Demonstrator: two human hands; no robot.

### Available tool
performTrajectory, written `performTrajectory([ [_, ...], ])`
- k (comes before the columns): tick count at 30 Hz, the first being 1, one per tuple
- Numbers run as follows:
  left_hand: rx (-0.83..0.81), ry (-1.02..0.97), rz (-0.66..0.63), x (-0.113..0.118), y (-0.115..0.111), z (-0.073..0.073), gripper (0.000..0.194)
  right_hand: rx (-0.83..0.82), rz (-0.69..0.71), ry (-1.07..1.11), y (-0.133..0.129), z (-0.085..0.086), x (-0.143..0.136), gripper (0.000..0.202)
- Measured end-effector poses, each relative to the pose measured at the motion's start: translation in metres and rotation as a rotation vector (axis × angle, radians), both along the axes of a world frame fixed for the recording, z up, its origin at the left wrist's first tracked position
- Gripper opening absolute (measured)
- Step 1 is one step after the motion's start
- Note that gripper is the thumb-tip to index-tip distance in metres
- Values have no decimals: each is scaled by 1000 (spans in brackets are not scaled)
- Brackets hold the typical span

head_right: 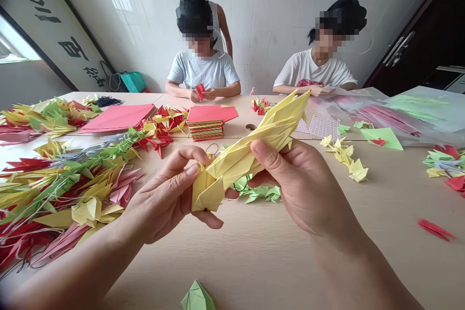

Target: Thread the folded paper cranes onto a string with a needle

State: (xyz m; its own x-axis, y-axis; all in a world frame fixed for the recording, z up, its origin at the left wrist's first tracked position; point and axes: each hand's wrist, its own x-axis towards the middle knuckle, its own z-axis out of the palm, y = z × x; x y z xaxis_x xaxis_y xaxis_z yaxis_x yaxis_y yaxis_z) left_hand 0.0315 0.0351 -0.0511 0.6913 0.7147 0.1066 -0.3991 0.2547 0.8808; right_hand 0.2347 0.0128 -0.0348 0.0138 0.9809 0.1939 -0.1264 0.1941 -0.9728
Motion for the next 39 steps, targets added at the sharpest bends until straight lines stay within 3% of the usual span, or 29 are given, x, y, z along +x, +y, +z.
performTrajectory([
  [7,-132,-66,-45,0,3,0,7,53,-71,39,1,4,-2,15],
  [12,-103,-137,-135,-2,5,-3,6,43,-60,78,-1,5,-3,13],
  [17,-115,-120,-140,-1,4,-2,6,67,-68,66,-1,5,-3,11],
  [25,54,109,76,0,2,-4,10,77,-92,38,-3,7,0,9],
  [31,140,86,91,0,1,-5,6,96,-135,-24,-5,10,2,12],
  [39,200,119,208,1,6,-7,10,143,-184,-17,-3,11,3,8],
])
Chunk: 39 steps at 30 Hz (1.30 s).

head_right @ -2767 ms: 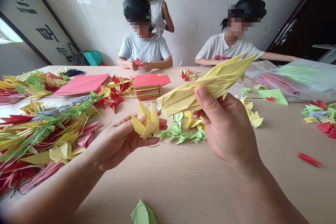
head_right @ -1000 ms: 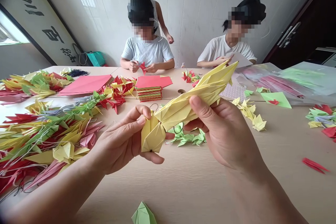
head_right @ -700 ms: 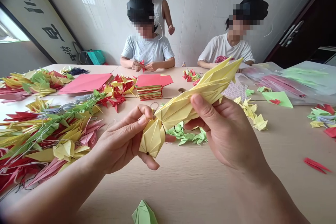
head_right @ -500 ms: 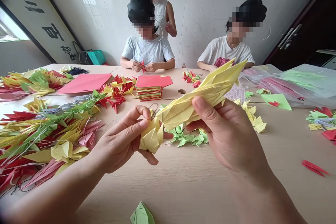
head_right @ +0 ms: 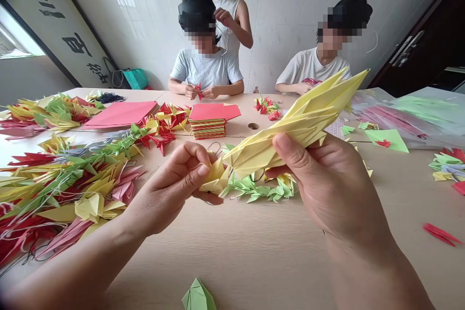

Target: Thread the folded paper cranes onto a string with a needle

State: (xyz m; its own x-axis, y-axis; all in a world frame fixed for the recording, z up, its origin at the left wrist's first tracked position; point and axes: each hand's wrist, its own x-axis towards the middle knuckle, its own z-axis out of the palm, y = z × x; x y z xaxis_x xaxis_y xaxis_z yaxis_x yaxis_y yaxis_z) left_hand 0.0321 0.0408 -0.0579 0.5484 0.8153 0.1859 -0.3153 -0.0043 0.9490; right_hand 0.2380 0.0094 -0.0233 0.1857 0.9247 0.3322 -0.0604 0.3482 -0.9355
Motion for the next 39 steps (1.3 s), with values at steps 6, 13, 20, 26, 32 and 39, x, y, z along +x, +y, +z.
performTrajectory([
  [6,-115,-60,19,0,3,4,10,-10,-25,-14,-1,1,-2,12],
  [13,-257,-111,18,-1,7,4,12,27,-28,-57,-3,-1,1,16],
  [20,-295,-150,-48,-3,9,3,8,71,-141,-116,1,-7,3,17],
  [26,-302,-160,-41,-2,10,4,8,44,-80,-116,2,-7,6,17],
  [32,-248,-107,13,2,6,2,10,18,95,-275,-1,-12,8,16],
  [39,-158,50,-2,2,3,0,12,32,206,-396,-4,-7,-2,14],
])
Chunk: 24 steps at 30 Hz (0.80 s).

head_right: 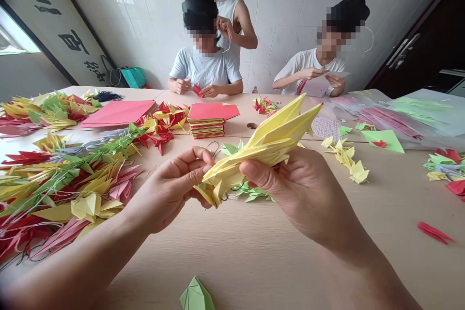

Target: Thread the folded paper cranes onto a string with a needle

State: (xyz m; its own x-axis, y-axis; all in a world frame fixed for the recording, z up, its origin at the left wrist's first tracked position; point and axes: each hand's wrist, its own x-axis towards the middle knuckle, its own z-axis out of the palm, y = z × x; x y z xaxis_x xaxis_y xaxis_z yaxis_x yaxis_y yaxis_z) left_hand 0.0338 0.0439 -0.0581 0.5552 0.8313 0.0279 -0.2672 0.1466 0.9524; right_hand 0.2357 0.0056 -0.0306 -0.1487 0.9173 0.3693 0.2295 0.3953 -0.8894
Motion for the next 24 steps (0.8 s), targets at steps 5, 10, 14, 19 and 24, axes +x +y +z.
performTrajectory([
  [5,-31,-10,-74,-2,0,1,11,3,-12,-20,2,1,-1,14],
  [10,-17,-13,-106,-1,-2,-1,12,21,-74,-36,3,-6,-2,9],
  [14,-25,-1,-107,-3,-2,1,12,-44,-94,73,5,-10,-2,10],
  [19,-48,-37,-156,-1,1,1,21,-80,-150,279,9,-12,0,15],
  [24,-75,-138,-140,3,3,-1,28,-91,-155,339,11,-7,0,9],
])
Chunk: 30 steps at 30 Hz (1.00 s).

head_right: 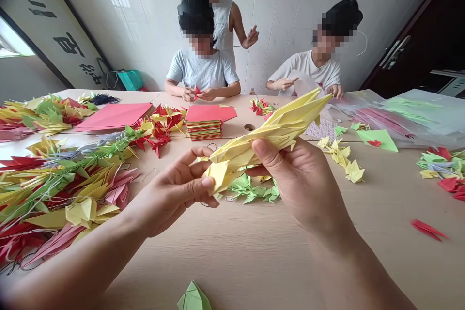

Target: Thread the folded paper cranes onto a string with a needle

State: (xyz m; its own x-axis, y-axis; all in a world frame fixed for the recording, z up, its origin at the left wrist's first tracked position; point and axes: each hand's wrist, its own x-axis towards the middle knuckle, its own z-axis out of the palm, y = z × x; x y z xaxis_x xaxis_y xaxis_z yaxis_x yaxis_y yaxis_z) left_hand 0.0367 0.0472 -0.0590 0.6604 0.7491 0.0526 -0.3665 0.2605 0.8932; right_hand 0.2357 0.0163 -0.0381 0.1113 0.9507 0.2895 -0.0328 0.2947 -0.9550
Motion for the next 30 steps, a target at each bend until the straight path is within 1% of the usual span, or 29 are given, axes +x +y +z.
performTrajectory([
  [3,-56,-42,84,1,1,1,18,18,6,1,1,1,-1,9],
  [5,-102,-45,81,1,1,2,9,31,-5,-19,2,0,-1,11],
  [6,-115,-33,70,1,1,1,9,30,-12,-33,2,0,-1,12],
  [7,-118,-16,58,1,1,1,12,25,-20,-49,2,-1,-1,13],
  [9,-94,31,47,1,2,-1,27,3,-27,-66,2,-2,0,14],
  [11,-42,56,68,1,3,-4,37,-4,-31,-60,2,-2,0,17],
  [13,17,60,103,0,3,-5,35,1,-37,-46,2,-3,-1,18],
  [15,69,57,128,0,3,-5,26,9,-47,-37,4,-3,-1,19],
  [18,94,60,170,0,2,-4,20,0,-68,30,8,-3,-3,21],
  [21,86,62,220,-1,1,-3,21,-34,-62,134,11,-4,-3,24],
  [24,48,43,227,0,1,-4,26,-68,-25,197,13,-4,-3,26],
  [27,-5,-7,203,1,1,-4,27,-68,-1,210,13,-4,-2,26],
  [30,-43,-80,183,1,1,-2,21,-24,-3,177,11,-3,-3,21],
])
